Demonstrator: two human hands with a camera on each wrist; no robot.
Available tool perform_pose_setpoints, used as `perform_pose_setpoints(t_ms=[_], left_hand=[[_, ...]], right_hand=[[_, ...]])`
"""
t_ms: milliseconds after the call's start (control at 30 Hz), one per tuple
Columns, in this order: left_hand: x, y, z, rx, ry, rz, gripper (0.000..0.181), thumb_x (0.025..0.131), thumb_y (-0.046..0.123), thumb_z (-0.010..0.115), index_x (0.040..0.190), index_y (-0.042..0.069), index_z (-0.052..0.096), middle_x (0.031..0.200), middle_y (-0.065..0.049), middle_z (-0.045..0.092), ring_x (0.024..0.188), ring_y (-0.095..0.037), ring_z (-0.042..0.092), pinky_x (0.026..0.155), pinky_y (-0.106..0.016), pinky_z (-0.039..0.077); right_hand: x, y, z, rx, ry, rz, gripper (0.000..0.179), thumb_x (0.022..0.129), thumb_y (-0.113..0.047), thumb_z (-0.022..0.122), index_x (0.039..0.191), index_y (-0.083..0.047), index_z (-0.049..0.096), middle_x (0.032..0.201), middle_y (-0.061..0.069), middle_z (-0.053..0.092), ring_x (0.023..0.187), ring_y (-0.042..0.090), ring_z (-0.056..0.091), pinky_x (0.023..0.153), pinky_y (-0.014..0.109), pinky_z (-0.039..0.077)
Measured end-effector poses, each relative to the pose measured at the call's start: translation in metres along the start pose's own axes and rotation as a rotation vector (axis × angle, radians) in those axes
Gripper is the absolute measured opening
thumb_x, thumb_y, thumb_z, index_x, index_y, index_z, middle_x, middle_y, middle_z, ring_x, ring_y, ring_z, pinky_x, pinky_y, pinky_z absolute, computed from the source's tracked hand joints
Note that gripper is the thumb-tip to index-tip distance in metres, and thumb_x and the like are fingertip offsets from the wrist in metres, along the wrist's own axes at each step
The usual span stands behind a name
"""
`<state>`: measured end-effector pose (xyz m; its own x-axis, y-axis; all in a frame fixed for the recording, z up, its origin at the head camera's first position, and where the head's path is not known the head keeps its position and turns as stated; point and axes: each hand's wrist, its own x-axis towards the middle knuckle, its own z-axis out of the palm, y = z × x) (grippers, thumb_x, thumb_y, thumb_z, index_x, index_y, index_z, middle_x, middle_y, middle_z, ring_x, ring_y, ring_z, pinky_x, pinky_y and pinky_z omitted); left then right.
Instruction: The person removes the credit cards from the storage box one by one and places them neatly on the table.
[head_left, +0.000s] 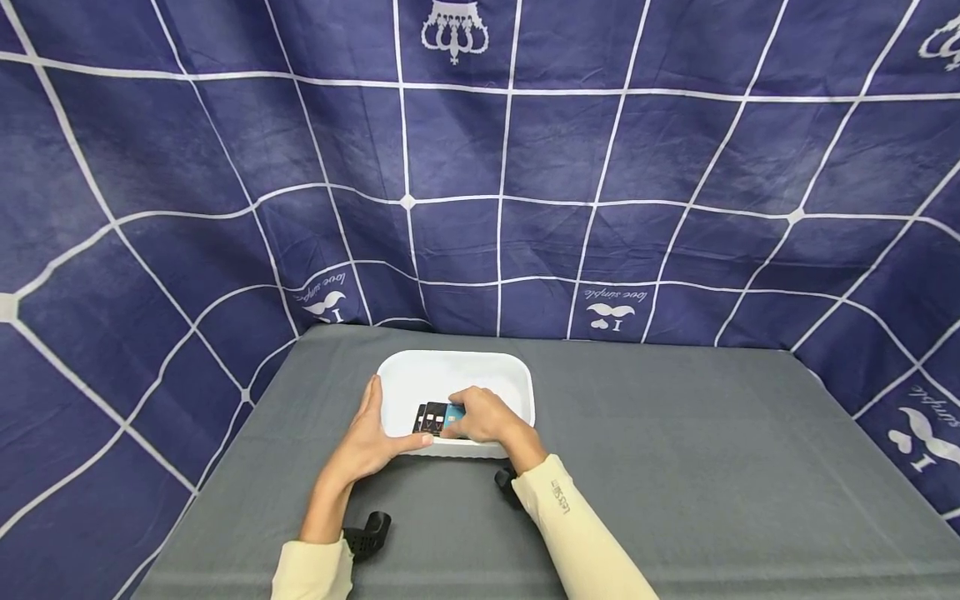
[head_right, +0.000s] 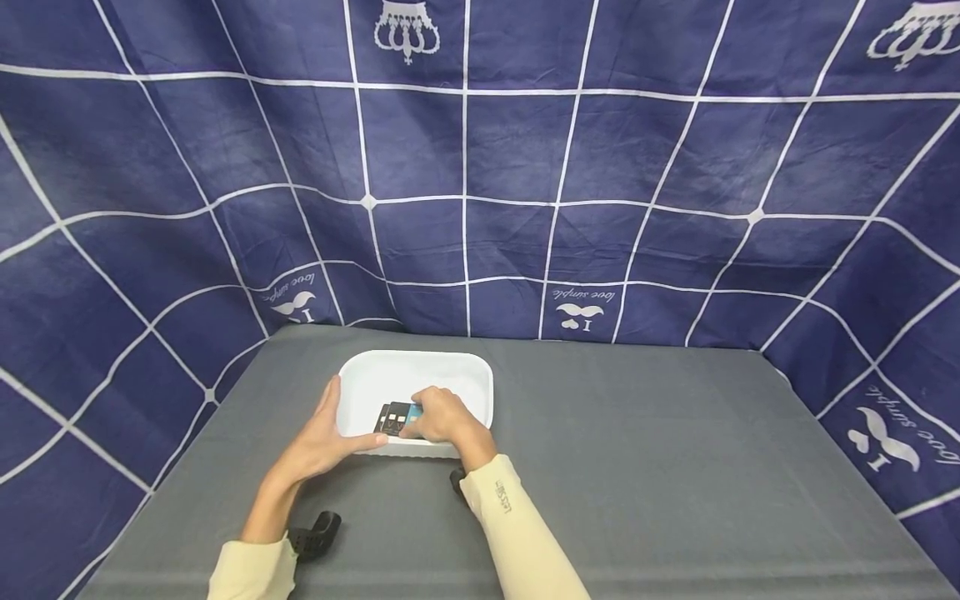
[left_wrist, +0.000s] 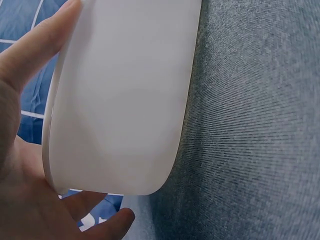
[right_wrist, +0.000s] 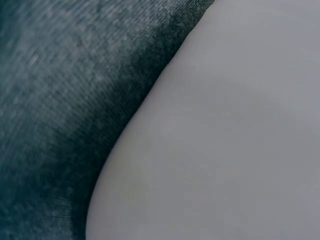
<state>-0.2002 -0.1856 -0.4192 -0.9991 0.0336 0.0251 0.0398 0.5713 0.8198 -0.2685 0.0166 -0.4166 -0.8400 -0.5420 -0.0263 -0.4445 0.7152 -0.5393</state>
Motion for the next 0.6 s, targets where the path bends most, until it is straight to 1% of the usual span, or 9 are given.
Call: perform_pose_setpoints(t_ms=[100,267,433,600], left_hand=[[0.0002,0.0004,-0.0006,0.009,0.002,-0.004,0.134,0.072,0.041,0.088,0.155,-0.003,-0.008,0.162,-0.022,-0.007,0.148,-0.036,0.000,0.117,-0.052,0.012],[0.0009,0.0011,-0.0006,0.019,0.005,0.002,0.135,0.071,0.043,0.088,0.155,-0.003,-0.007,0.162,-0.022,-0.005,0.148,-0.036,0.002,0.116,-0.052,0.013],[0.0003,0.0003,-0.0008,0.028,0.010,-0.004,0.134,0.071,0.043,0.088,0.155,-0.004,-0.006,0.162,-0.022,-0.004,0.148,-0.037,0.003,0.116,-0.052,0.014],[0.0005,-0.0005,-0.0006,0.032,0.011,-0.001,0.133,0.072,0.044,0.087,0.155,-0.004,-0.005,0.162,-0.022,-0.003,0.148,-0.037,0.003,0.116,-0.052,0.014]], right_hand=[[0.0015,-0.0004,0.0001,-0.011,-0.012,-0.002,0.056,0.078,-0.023,0.083,0.127,-0.002,0.066,0.109,0.007,0.070,0.085,0.015,0.057,0.080,0.030,0.047],[0.0040,-0.0012,-0.0005,-0.032,-0.033,0.014,0.059,0.076,-0.016,0.084,0.130,-0.002,0.064,0.123,0.010,0.066,0.099,0.019,0.058,0.090,0.033,0.046],[0.0071,-0.0005,-0.0002,-0.079,-0.039,-0.025,0.060,0.074,-0.013,0.085,0.129,-0.003,0.065,0.122,0.010,0.067,0.102,0.020,0.059,0.092,0.033,0.046],[0.0102,0.0035,0.0008,-0.100,-0.002,-0.034,0.059,0.074,-0.012,0.083,0.130,-0.004,0.064,0.123,0.010,0.066,0.102,0.021,0.060,0.090,0.034,0.046]])
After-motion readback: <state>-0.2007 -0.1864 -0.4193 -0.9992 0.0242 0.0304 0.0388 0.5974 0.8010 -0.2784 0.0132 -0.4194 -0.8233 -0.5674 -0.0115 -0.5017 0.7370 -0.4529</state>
